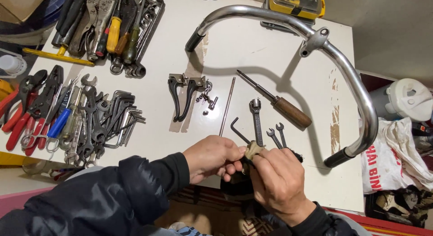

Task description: The person cleans a small metal bicycle part using a cloth and a hex key. They wipe the part thoroughly, then place it on the table among other tools and parts. The person then picks up a small metal nut and wipes it with the cloth.

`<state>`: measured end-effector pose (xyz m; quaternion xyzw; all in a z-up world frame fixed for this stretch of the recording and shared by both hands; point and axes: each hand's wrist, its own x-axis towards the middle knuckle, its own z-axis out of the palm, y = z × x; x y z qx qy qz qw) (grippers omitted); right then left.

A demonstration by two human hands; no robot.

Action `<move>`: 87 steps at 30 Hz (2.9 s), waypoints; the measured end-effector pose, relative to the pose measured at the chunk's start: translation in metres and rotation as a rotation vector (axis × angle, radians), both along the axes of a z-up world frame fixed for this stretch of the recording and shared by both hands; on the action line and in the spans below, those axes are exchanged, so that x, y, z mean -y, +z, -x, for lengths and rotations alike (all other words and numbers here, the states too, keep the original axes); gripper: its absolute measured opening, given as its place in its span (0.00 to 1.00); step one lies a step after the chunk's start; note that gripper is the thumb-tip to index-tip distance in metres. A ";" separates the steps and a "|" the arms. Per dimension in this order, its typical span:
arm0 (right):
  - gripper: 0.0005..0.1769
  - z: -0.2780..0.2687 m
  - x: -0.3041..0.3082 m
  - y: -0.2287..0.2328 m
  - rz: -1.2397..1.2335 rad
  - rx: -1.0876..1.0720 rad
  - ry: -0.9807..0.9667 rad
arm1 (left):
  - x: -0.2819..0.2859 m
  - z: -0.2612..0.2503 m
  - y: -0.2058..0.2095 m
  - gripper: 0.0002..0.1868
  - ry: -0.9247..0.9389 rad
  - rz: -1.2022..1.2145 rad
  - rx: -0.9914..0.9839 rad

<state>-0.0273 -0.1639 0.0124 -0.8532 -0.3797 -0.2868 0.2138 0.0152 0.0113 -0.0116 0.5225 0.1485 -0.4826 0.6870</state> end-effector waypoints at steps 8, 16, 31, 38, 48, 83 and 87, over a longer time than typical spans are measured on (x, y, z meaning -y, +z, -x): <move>0.13 -0.011 0.005 0.027 -0.880 -1.443 -0.487 | 0.000 0.002 0.016 0.04 -0.024 -0.093 0.416; 0.14 -0.010 0.009 0.028 -0.980 -1.241 -0.566 | -0.008 -0.015 0.019 0.11 0.210 0.079 0.110; 0.07 -0.009 0.018 0.002 -0.153 -0.663 -0.243 | 0.001 -0.002 0.002 0.16 0.081 0.004 0.149; 0.05 -0.015 0.021 -0.005 -1.111 -1.598 -0.313 | 0.004 0.016 0.014 0.05 0.122 -0.289 0.755; 0.01 -0.008 0.004 -0.002 -0.036 -0.299 -0.015 | -0.004 0.003 0.007 0.21 0.110 -0.021 -0.109; 0.06 -0.008 0.060 0.046 -1.206 -0.850 -0.634 | -0.007 -0.119 -0.083 0.09 -0.264 -1.217 1.650; 0.06 -0.005 0.064 0.044 -1.214 -0.816 -0.636 | 0.002 -0.127 -0.091 0.15 -0.336 -1.337 1.642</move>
